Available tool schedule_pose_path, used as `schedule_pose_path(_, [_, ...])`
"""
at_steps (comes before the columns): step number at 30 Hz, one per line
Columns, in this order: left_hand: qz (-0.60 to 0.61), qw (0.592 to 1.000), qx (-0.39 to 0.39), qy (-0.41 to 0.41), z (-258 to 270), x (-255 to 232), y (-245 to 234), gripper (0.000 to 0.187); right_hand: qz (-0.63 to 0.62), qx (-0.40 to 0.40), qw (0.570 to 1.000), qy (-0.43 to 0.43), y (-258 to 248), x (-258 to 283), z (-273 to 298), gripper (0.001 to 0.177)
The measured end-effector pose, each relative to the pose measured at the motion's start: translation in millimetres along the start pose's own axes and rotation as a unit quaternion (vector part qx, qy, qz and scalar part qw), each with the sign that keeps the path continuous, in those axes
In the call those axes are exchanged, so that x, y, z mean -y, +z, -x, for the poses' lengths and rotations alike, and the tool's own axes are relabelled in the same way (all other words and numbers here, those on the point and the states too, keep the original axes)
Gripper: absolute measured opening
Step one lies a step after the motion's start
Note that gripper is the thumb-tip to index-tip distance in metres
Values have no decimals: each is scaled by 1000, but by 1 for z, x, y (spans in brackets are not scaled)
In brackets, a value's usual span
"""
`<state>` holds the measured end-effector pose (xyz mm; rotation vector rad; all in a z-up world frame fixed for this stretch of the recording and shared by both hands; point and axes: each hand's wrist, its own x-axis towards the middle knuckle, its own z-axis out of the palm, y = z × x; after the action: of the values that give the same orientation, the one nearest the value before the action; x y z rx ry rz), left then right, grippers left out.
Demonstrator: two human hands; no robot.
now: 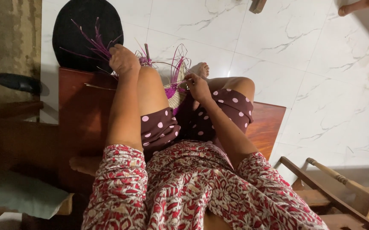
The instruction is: A person is weaving a basket using purple and natural colored fibers while sitting on a wooden bench.
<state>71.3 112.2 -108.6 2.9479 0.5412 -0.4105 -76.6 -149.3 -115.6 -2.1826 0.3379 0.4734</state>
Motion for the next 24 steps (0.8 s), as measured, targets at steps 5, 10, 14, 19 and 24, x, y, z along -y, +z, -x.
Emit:
schedule_pose_path(5, [-23, 1000, 1, -8, -7, 4, 12, 29, -3, -7, 1000, -5, 5, -7, -3, 25])
schedule_pose_path(10, [-63, 997, -13, -34, -19, -4, 19, 16, -7, 23, 1000, 4, -11, 21, 6, 20])
schedule_pose_path(14, [-107, 986, 66, 107, 14, -40, -28, 66, -11, 11, 1000, -23, -10, 18, 5, 19])
schedule_pose_path(19, [69, 956, 266, 98, 75, -97, -51, 23, -30, 26, 999, 1, -13, 23, 10, 20])
schedule_pose_path(24, [84, 907, 410, 48, 100, -117, -32, 34, -12, 2, 999, -42, -11, 16, 9, 19])
